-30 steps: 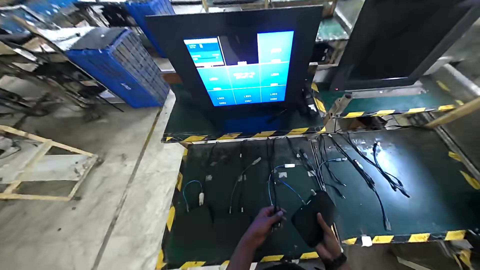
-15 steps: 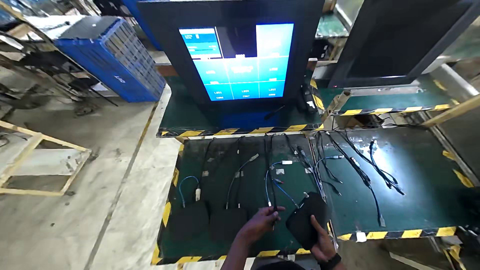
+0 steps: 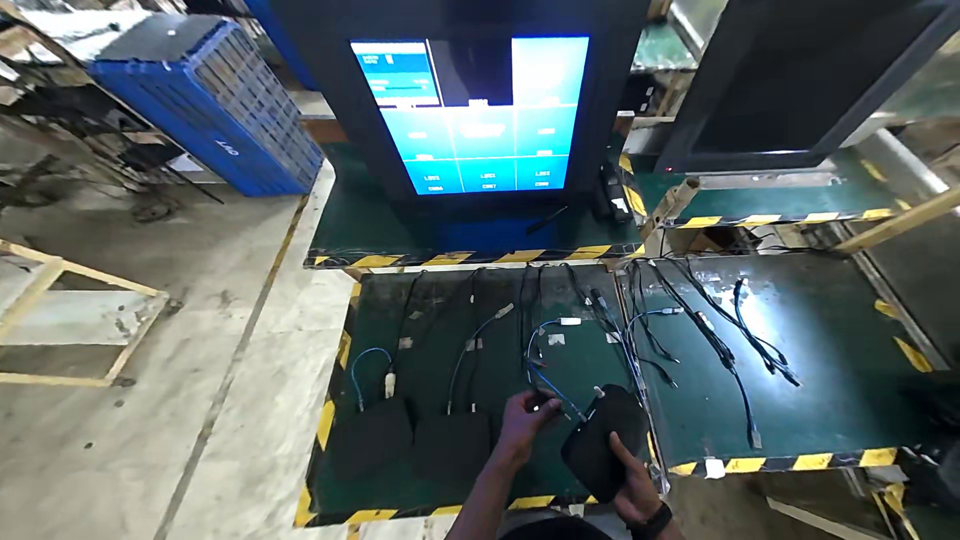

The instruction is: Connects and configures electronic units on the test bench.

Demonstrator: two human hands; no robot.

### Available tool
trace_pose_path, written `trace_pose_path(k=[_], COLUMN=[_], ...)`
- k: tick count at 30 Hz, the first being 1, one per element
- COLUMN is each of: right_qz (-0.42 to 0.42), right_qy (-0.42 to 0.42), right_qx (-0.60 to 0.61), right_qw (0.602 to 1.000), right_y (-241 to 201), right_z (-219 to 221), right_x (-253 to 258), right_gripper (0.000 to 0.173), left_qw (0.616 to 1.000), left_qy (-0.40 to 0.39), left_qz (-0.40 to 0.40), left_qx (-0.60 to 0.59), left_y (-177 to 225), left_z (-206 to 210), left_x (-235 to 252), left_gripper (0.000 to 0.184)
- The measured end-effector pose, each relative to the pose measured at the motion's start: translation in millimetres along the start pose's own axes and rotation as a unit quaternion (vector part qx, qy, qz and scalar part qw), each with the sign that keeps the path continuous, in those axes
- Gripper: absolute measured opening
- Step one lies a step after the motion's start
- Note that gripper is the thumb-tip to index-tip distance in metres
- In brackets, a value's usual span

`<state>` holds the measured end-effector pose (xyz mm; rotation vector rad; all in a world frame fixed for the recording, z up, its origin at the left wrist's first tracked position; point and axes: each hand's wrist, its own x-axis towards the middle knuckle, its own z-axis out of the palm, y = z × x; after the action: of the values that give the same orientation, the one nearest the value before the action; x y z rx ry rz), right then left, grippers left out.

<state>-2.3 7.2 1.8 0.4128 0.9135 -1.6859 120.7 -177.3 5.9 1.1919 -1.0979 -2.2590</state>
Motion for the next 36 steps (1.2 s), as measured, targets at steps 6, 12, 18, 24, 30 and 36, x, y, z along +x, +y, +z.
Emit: trace_pose_path(k=[6, 12, 18, 24, 30, 36], right_qz=[0.030, 0.057, 0.068, 0.079, -0.012, -0.049], right_qy=[-0.022, -0.036, -0.047, 0.001, 0.048, 0.069], right_qx=[0.020, 0.012, -0.017, -0.060, -0.112, -0.083], right_qw=[0.999, 0.998, 0.996, 0.995, 0.992, 0.993], right_y=[3.7, 6.2, 6.8, 6.9, -5.2, -12.6], right_z=[2.4, 2.2, 9.7, 26.8, 20.6, 8.4], right_x=[-0.9, -1.1, -5.2, -10.0, 2.4, 6.7], right_gripper=[0.045, 0.048, 0.045, 0.038, 0.042, 0.037], left_qw=[0.993, 0.988, 0.971, 0.955, 0.977, 0.965], left_qy=[0.050, -0.002, -0.038, -0.022, -0.054, -0.094], left_qz=[0.108, 0.155, 0.197, 0.160, 0.092, 0.032], left_qx=[-0.015, 0.024, 0.130, 0.249, 0.186, 0.241], left_y=[3.6, 7.7, 14.6, 12.1, -9.5, 2.1], left_z=[28.3, 28.9, 21.2, 20.3, 1.0, -16.4], left_x=[6.0, 11.8, 17.3, 24.0, 17.4, -7.2], left_gripper=[0.025, 0.022, 0.020, 0.015, 0.031, 0.026])
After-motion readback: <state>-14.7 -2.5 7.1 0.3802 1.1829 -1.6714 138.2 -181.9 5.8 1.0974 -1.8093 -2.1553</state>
